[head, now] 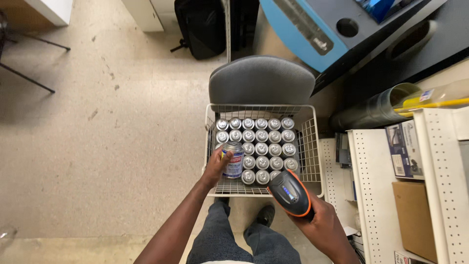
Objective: The person takes small cans from a basket and places them one by one onto a shelf, while holding a scanner.
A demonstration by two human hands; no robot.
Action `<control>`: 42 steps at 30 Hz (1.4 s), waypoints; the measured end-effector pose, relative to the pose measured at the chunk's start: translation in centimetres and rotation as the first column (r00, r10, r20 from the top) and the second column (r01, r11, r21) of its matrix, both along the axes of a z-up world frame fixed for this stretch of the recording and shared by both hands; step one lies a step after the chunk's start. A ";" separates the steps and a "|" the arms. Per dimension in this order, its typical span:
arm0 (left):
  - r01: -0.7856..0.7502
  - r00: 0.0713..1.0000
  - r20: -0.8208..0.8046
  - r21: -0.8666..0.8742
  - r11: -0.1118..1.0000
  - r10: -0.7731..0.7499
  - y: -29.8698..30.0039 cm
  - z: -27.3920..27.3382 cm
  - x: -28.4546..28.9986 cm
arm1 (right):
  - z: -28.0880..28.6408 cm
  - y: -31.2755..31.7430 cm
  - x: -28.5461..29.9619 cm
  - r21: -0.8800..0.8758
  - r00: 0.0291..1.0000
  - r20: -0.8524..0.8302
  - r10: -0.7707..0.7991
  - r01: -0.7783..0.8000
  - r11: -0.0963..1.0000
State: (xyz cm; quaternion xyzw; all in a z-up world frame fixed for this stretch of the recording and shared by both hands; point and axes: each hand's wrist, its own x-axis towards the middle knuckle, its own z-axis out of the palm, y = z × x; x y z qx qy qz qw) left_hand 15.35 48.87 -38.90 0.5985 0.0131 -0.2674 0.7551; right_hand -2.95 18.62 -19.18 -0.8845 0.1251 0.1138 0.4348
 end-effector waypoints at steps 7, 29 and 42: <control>0.035 0.998 -0.037 -0.188 0.982 -0.043 -0.4 6.7 0.0 | 5.1 0.2 0.4 -0.023 0.990 0.053 0.129 -0.127 0.992; -0.006 0.953 -0.288 -0.326 0.945 -0.094 0.8 7.0 1.5 | 9.4 -0.2 -1.1 -0.266 0.979 -0.099 0.179 -0.200 0.943; 0.276 0.933 -0.197 -0.142 0.951 -0.300 -2.4 6.6 3.6 | 9.7 1.2 -4.7 -0.191 0.996 0.004 -0.092 0.091 0.977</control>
